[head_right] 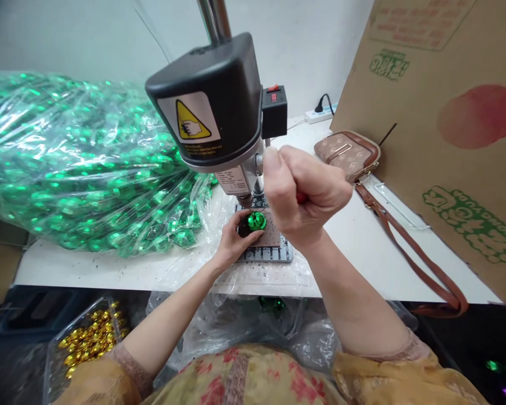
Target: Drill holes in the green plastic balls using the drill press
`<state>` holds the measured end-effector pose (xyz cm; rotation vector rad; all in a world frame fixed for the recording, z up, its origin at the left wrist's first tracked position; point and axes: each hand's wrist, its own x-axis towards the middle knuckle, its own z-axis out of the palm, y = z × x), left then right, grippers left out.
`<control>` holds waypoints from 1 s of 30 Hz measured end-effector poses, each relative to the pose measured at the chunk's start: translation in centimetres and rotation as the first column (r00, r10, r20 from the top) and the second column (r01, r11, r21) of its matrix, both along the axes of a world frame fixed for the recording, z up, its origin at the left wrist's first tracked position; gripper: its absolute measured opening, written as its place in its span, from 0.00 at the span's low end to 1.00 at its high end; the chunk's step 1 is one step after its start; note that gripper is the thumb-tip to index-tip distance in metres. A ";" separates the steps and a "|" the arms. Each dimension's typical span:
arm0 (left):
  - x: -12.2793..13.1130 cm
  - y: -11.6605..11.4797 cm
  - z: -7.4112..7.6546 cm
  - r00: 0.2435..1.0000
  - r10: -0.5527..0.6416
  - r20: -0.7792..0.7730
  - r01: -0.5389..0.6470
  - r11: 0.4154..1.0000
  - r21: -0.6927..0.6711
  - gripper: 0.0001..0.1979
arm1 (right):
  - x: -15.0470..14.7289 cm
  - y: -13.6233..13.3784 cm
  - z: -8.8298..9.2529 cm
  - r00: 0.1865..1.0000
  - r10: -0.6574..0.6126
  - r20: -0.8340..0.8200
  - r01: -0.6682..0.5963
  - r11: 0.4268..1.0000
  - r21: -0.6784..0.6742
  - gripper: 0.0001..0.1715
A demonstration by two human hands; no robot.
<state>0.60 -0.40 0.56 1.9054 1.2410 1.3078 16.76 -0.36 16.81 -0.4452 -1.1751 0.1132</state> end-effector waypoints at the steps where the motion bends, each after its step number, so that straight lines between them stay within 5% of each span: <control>1: 0.0 0.0 0.0 1.000 -0.001 0.002 0.001 1.000 0.001 0.24 | 0.0 0.0 -0.1 1.000 0.008 -0.002 -0.008 1.000 0.015 0.33; 10: -0.1 -0.1 -0.2 1.000 0.022 -0.005 -0.022 1.000 -0.010 0.25 | 0.0 1.2 -1.1 0.999 0.031 -0.006 -0.029 0.981 0.189 0.32; 30: 0.1 -0.2 0.0 0.999 0.028 0.017 -0.027 0.999 -0.022 0.23 | 0.7 1.9 -3.2 0.994 0.016 0.112 -0.053 0.940 0.336 0.28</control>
